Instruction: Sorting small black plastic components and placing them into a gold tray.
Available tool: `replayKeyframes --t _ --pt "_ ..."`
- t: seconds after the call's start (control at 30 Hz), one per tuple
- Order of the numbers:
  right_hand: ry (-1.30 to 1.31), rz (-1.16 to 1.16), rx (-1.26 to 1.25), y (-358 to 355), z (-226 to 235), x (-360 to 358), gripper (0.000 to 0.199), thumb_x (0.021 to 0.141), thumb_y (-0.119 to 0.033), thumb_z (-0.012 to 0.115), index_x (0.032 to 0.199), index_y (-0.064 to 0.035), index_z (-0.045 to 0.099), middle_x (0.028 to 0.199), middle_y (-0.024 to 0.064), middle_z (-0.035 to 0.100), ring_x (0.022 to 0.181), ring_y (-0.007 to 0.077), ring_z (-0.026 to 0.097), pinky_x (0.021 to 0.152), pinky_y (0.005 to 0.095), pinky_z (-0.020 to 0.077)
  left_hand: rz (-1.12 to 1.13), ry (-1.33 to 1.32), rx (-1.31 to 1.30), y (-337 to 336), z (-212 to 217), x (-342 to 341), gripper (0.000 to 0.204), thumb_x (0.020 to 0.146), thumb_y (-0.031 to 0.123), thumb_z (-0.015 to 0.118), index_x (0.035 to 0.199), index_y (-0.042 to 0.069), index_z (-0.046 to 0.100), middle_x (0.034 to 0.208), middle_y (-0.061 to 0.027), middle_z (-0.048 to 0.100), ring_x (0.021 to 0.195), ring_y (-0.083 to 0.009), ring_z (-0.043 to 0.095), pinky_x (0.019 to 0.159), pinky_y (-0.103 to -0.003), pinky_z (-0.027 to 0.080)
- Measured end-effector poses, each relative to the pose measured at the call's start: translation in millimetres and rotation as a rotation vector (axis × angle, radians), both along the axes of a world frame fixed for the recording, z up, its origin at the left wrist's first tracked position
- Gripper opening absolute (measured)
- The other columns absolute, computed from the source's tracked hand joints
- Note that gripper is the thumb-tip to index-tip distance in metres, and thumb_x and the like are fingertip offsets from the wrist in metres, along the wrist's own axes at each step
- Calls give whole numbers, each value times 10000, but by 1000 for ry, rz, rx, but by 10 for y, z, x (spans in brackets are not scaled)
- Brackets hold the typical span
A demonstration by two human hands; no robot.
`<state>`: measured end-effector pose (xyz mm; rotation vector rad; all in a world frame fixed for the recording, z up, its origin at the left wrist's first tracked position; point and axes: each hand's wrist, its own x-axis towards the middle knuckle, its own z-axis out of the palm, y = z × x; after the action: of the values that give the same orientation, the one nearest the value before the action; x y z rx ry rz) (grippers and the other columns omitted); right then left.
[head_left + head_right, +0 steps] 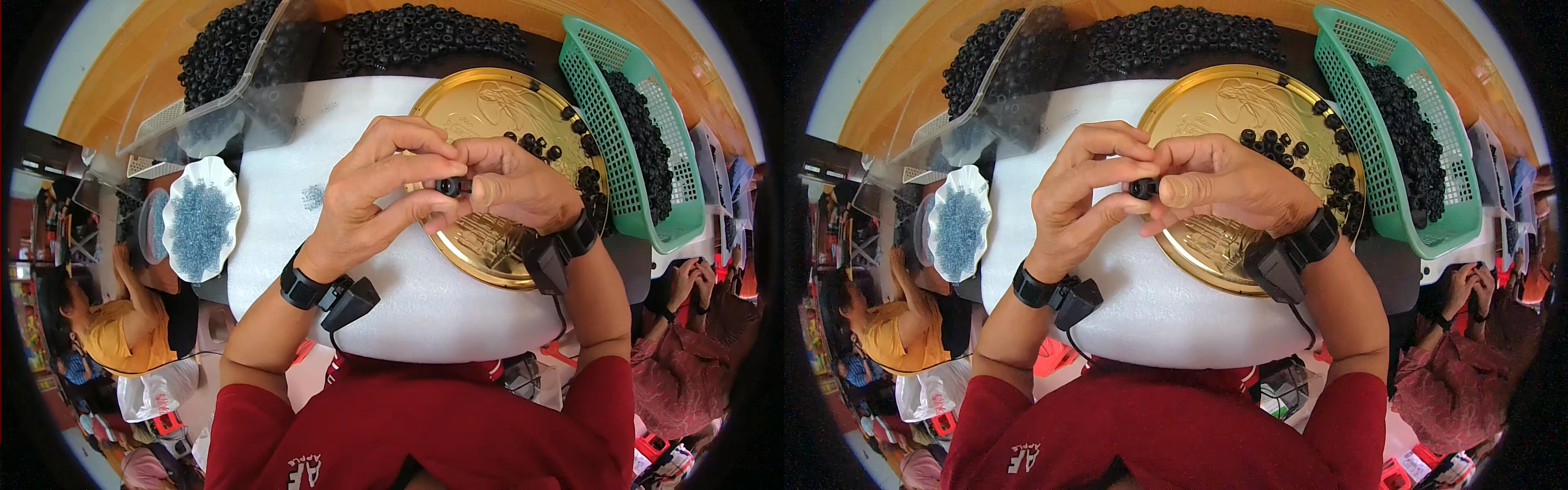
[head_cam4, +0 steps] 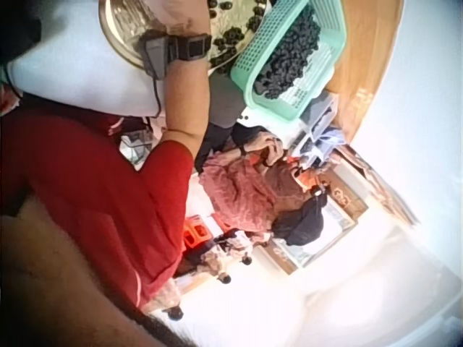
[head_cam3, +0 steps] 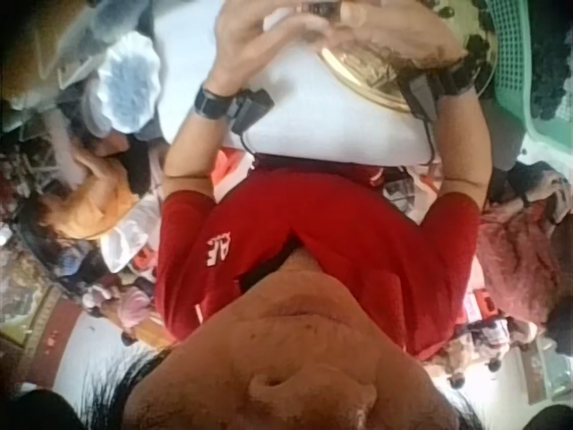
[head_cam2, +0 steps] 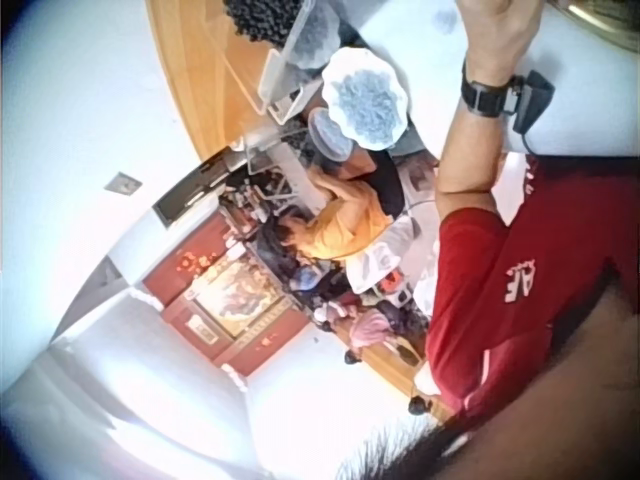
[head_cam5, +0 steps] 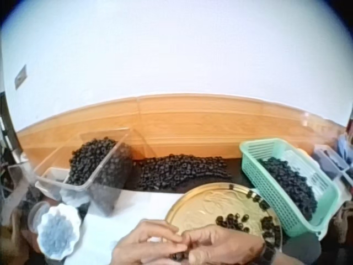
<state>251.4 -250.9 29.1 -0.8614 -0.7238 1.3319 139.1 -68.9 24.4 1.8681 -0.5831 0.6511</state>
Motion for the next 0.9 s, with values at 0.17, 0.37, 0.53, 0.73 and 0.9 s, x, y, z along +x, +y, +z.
replayKeyframes --t 0.17,0.37,0.53,0.73,0.9 --pt "1 -73 48 40 6 -56 407 899 -200 658 1226 7 531 1132 93 596 1039 186 607 919 374 526 73 36 48 -57 47 -10 348 820 139 682 1150 34 645 1175 -153 588 1123 -313 551 930 -376 461" --pt "-22 -93 77 30 38 -89 399 897 -182 662 1218 18 535 1162 101 593 1056 186 598 955 349 496 62 -81 188 -50 68 6 350 815 57 662 1148 -36 605 1213 -203 592 1155 -377 567 939 -409 499" --pt "-46 -129 106 52 54 -152 371 908 -162 645 1206 31 538 1142 106 605 1050 176 600 967 310 476 84 -114 205 -25 89 -2 346 809 93 670 1116 -54 609 1171 -215 617 1124 -391 589 930 -425 509" --pt "-21 -213 -45 69 125 -196 337 929 -153 617 1202 28 539 1124 99 610 1039 170 606 925 304 504 71 -77 228 -3 14 47 329 915 181 576 1162 -34 608 1216 -221 604 1162 -369 574 983 -409 463" --pt "33 -226 -49 95 48 -76 304 947 -199 595 1173 -1 552 1083 80 614 981 170 632 853 305 536 100 75 143 7 -25 50 429 941 238 553 1293 -7 530 1331 -197 534 1222 -318 530 1015 -394 429"
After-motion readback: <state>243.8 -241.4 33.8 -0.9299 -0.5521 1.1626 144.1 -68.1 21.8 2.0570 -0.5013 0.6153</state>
